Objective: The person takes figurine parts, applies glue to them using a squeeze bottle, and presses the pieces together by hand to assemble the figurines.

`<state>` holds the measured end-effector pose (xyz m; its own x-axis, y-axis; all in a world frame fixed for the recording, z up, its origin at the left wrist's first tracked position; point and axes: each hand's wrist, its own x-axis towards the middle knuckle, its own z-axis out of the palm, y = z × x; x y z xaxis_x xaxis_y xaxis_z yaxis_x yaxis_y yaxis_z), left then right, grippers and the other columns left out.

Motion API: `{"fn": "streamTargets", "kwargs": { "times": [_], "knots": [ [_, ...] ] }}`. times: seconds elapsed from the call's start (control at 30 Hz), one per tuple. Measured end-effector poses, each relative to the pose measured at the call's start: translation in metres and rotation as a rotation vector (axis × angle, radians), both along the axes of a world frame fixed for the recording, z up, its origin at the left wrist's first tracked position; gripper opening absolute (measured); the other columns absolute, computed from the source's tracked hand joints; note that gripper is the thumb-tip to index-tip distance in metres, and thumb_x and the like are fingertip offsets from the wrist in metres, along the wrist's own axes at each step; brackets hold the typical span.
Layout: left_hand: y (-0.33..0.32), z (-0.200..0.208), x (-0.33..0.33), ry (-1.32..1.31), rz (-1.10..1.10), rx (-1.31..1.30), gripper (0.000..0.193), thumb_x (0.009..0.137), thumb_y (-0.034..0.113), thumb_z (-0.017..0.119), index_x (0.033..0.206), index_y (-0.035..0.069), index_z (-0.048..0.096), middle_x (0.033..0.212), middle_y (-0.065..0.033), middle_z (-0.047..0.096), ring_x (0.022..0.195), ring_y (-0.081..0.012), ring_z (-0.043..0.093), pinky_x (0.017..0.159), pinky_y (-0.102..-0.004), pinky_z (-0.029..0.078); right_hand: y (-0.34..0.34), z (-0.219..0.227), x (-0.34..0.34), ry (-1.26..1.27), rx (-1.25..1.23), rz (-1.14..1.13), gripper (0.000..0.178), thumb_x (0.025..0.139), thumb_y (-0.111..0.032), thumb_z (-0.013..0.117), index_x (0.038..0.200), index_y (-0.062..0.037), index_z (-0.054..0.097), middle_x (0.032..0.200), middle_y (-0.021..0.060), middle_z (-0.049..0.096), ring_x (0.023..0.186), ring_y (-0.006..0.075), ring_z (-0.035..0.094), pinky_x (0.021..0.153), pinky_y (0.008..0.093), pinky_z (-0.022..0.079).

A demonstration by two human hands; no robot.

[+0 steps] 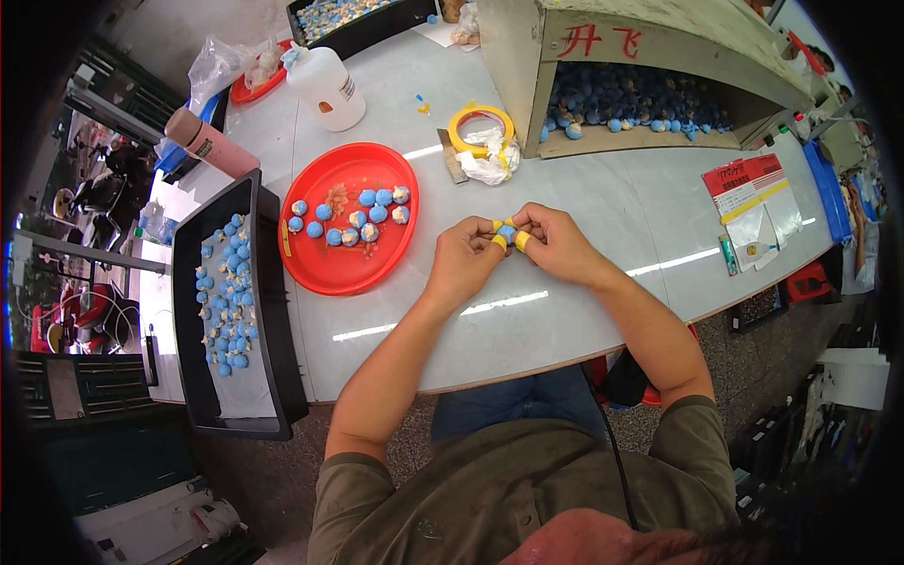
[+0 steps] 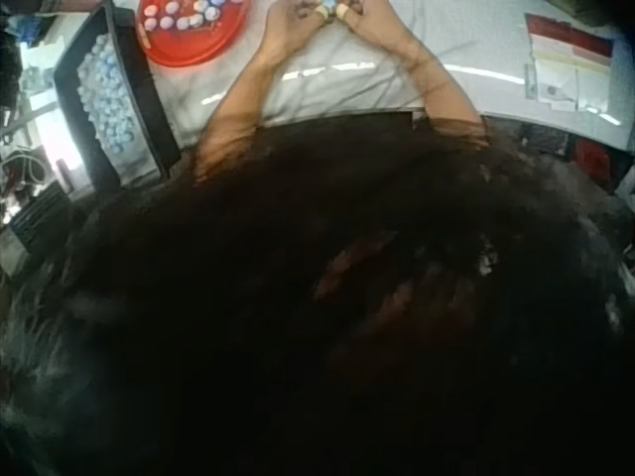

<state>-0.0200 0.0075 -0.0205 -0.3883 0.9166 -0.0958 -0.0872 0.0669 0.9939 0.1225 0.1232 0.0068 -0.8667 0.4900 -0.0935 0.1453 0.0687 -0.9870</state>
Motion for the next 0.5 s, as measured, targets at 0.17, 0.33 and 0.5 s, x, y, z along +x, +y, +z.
{"fn": "streamTargets", "kwargs": {
  "times": [0.17,0.33,0.5],
  "knots": [
    [0.0,0.009,0.002,-0.038,0.013,0.002,0.017,0.087,-0.001,0.06,0.102,-0.01,0.058,0.091,-0.0139,0.067,0.083,-0.0149,0.068,0.071,-0.024,0.054,-0.004,-0.003,-0.001,0.018,-0.012,-0.069,0.018,0.087,0.004,0.052,0.105,0.0045,0.055,0.081,0.0065,0.064,0.069,0.0066,0.059,0.058,0.0222,0.046],
    [0.0,0.012,0.002,-0.058,0.0,0.003,0.015,0.091,-0.002,0.056,0.104,-0.009,0.056,0.097,-0.014,0.066,0.084,-0.0164,0.069,0.075,-0.0253,0.057,-0.005,-0.002,-0.001,0.022,-0.016,-0.098,0.014,0.087,0.005,0.052,0.101,0.0029,0.053,0.079,0.0056,0.062,0.066,0.006,0.057,0.055,0.0217,0.044],
    [-0.001,0.004,0.0,0.016,-0.016,0.01,0.016,0.09,-0.003,0.056,0.104,-0.01,0.056,0.099,-0.0153,0.066,0.087,-0.0179,0.069,0.078,-0.0267,0.058,-0.004,-0.009,-0.002,0.068,0.056,-0.068,0.01,0.087,0.005,0.052,0.096,0.002,0.052,0.078,0.0056,0.062,0.065,0.0057,0.056,0.055,0.0215,0.043]
  ]
}}
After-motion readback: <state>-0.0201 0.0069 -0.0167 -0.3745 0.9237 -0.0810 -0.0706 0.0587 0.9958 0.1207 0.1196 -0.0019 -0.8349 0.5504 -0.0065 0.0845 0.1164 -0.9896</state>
